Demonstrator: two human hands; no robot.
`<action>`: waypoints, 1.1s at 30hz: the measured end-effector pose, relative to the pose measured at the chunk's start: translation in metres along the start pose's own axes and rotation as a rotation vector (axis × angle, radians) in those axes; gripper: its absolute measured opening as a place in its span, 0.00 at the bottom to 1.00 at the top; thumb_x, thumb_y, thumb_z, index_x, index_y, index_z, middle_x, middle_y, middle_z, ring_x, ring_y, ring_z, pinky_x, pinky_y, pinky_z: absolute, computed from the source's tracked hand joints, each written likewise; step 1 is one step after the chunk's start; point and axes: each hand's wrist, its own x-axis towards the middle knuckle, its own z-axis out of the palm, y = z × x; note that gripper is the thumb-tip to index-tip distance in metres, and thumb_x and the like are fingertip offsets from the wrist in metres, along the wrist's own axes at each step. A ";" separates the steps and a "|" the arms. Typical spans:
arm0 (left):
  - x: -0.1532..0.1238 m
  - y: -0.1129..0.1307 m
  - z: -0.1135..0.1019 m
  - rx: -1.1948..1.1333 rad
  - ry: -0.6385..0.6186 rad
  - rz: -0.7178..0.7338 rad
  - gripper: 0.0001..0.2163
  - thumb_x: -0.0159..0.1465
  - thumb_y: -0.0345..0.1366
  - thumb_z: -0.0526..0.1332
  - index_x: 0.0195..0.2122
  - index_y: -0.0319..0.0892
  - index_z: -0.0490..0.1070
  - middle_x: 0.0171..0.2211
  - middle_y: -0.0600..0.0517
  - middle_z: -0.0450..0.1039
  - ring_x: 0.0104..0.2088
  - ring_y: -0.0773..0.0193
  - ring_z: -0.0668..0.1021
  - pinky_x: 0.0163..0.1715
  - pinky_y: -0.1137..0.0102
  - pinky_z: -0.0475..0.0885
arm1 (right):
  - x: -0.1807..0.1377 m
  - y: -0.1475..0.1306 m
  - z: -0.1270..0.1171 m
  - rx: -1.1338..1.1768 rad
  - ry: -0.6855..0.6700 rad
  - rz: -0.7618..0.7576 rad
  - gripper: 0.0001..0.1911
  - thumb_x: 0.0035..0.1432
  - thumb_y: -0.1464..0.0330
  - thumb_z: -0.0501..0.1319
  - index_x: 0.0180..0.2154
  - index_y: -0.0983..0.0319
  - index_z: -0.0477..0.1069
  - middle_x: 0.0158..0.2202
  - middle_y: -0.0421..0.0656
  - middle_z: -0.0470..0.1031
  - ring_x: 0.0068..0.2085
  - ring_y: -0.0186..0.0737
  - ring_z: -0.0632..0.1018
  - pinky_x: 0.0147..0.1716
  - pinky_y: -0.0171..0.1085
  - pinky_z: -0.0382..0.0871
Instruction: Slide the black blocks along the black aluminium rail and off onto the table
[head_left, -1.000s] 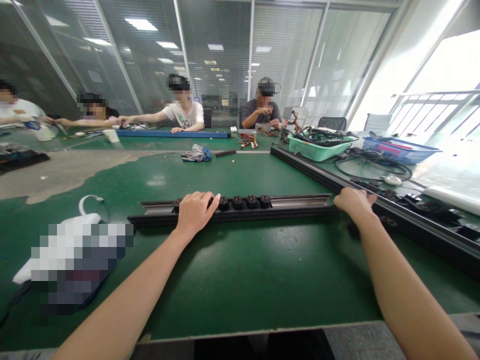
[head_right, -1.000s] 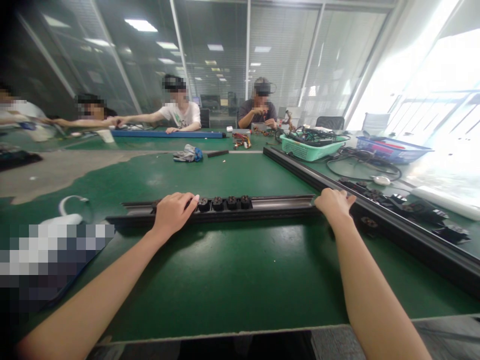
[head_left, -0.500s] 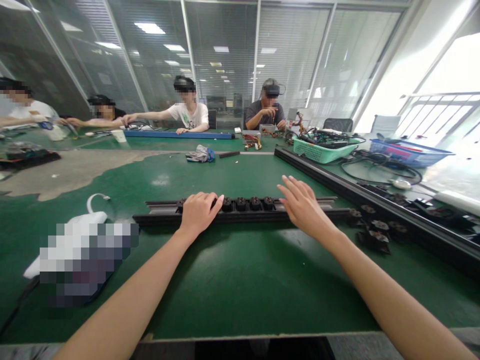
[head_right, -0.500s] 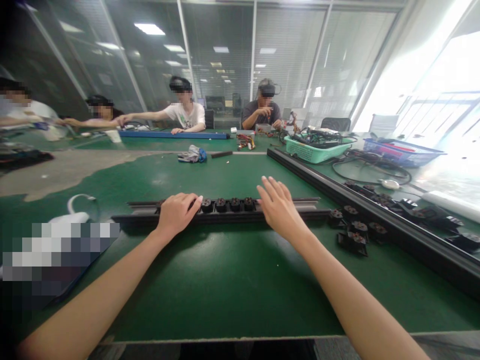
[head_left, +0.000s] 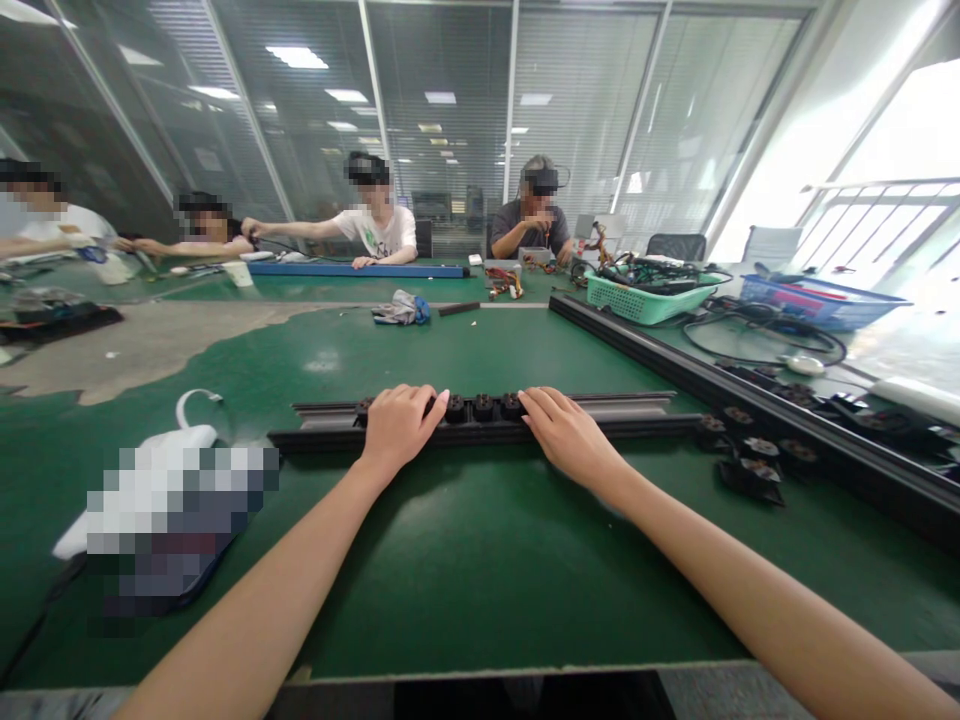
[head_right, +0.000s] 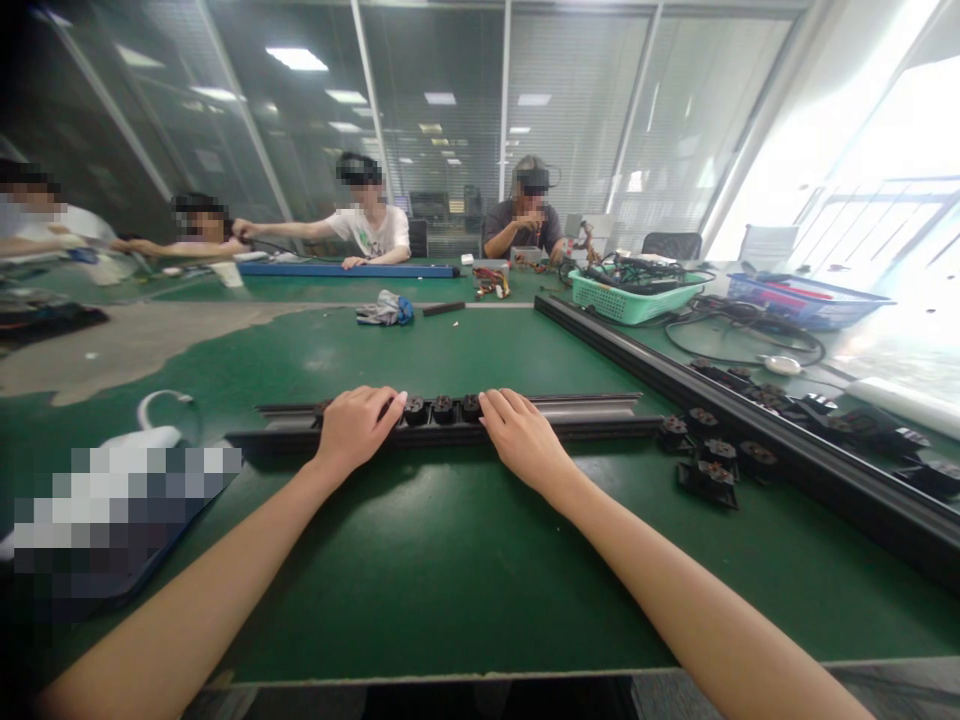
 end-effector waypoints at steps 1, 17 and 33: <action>0.000 0.000 0.000 0.001 -0.001 0.000 0.24 0.74 0.49 0.44 0.35 0.42 0.75 0.33 0.46 0.79 0.36 0.55 0.78 0.37 0.63 0.65 | 0.000 0.001 0.000 0.000 0.001 -0.001 0.22 0.71 0.71 0.47 0.61 0.71 0.66 0.57 0.58 0.72 0.58 0.53 0.71 0.58 0.50 0.70; 0.000 0.000 -0.002 -0.002 -0.014 0.001 0.25 0.74 0.49 0.43 0.35 0.42 0.75 0.33 0.45 0.79 0.37 0.53 0.78 0.38 0.61 0.65 | 0.005 0.006 -0.005 0.168 -0.005 0.027 0.19 0.66 0.79 0.48 0.52 0.65 0.71 0.54 0.54 0.72 0.55 0.50 0.70 0.52 0.49 0.75; 0.001 0.001 -0.004 -0.016 -0.013 -0.004 0.25 0.73 0.49 0.43 0.34 0.43 0.75 0.32 0.45 0.79 0.36 0.55 0.78 0.37 0.62 0.66 | -0.001 0.015 -0.009 0.221 -0.029 0.076 0.23 0.66 0.77 0.48 0.55 0.59 0.72 0.53 0.51 0.73 0.56 0.48 0.72 0.52 0.48 0.77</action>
